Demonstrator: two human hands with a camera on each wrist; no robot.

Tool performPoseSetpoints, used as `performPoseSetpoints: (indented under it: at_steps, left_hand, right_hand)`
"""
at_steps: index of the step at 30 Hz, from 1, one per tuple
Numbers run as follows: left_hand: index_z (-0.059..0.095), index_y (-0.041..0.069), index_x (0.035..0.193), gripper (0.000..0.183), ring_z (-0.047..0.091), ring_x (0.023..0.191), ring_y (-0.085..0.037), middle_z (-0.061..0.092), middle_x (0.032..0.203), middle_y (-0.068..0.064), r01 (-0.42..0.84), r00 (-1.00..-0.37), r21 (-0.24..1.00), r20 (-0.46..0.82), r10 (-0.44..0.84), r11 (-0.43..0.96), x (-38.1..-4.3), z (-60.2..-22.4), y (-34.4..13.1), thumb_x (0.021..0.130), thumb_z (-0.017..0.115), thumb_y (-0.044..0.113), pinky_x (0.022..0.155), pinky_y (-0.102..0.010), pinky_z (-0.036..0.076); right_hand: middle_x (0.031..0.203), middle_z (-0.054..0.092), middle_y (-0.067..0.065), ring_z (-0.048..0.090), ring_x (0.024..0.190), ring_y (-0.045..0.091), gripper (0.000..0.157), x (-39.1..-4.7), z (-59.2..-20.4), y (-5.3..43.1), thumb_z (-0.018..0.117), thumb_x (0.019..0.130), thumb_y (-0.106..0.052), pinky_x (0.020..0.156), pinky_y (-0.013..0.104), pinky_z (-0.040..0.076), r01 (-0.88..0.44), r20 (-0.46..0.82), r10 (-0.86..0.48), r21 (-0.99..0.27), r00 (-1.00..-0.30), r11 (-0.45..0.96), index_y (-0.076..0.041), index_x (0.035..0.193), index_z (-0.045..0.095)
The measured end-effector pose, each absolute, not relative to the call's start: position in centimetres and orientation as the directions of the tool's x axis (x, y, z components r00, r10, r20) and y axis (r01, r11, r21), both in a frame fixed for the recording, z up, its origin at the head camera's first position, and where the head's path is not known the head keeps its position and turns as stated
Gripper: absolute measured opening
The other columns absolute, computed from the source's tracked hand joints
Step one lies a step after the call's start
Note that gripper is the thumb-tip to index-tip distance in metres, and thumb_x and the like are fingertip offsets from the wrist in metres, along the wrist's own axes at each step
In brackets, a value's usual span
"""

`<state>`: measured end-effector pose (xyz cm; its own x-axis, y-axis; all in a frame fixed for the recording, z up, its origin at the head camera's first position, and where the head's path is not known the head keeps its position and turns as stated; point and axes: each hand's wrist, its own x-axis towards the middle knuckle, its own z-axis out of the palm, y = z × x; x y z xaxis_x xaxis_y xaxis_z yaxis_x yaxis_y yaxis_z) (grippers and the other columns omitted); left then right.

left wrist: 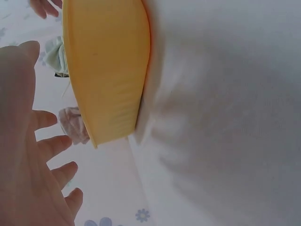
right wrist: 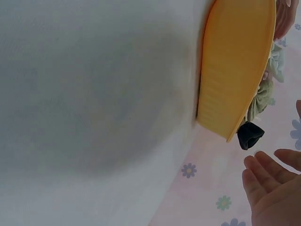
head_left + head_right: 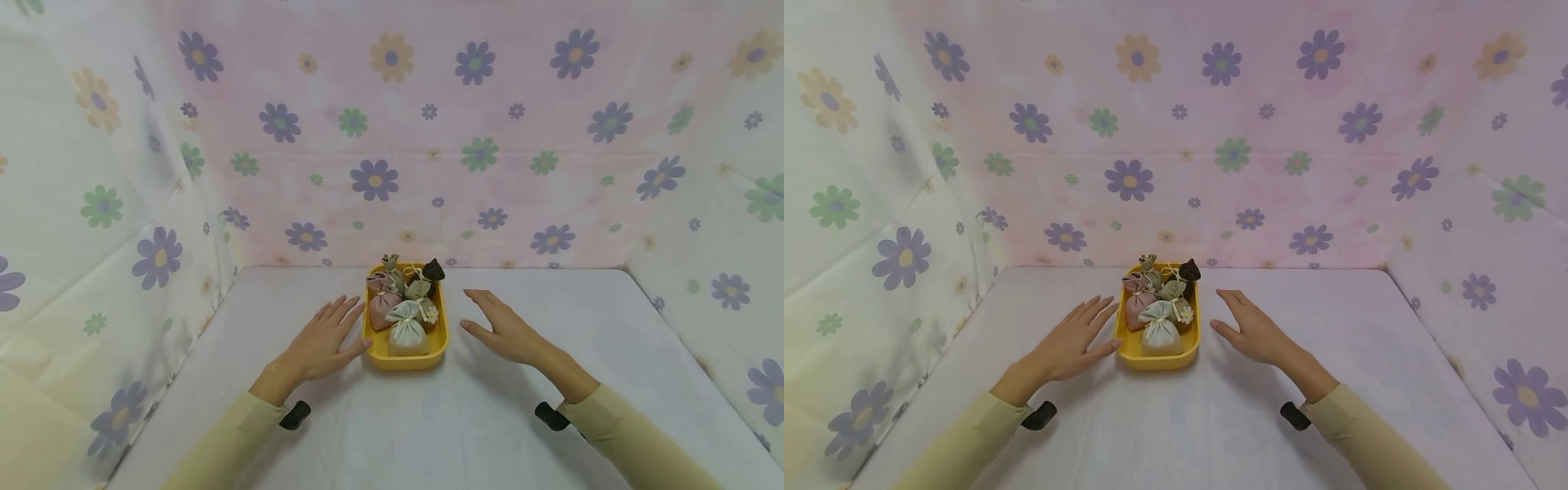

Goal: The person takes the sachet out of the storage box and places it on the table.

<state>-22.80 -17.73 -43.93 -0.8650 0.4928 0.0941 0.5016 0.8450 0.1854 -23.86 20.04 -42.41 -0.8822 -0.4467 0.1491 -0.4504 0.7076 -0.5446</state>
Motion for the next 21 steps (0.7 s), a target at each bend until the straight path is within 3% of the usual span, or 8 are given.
performPoseSetpoints:
  at_steps: [4,10,21]
  left_hand:
    - [0.027,0.013,0.163,0.084,0.015,0.157,-0.034,0.020,0.170,-0.009,0.493,-0.869,0.200,0.065,0.491,0.847,-22.5,-44.4,-17.4,0.101,0.040,0.068,0.125,-0.056,0.017]
    - [0.024,0.011,0.164,0.088,0.015,0.157,-0.030,0.016,0.171,-0.008,0.493,-0.867,0.204,0.033,0.497,0.846,-22.1,-44.9,-17.1,0.101,0.035,0.071,0.126,-0.051,0.017]
    - [0.015,0.002,0.163,0.092,0.014,0.158,-0.027,0.009,0.172,-0.012,0.489,-0.866,0.207,-0.005,0.500,0.848,-21.2,-44.9,-16.6,0.103,0.030,0.070,0.126,-0.045,0.019]
  right_hand:
    - [0.150,0.049,0.020,0.051,0.134,0.041,0.062,-24.0,-42.6,18.9,0.061,0.104,-0.033,0.107,0.060,0.046,-0.456,0.176,-0.449,-0.606,-0.876,0.652,-0.003,0.154,0.040]
    - [0.146,0.052,0.023,0.053,0.132,0.042,0.057,-24.1,-42.7,17.5,0.065,0.102,-0.022,0.108,0.058,0.045,-0.461,0.193,-0.467,-0.680,-0.863,0.570,0.000,0.151,0.044]
    - [0.140,0.057,0.024,0.057,0.129,0.040,0.057,-24.9,-43.5,14.9,0.069,0.100,-0.020,0.109,0.054,0.046,-0.432,0.184,-0.466,-0.746,-0.865,0.507,0.007,0.144,0.047]
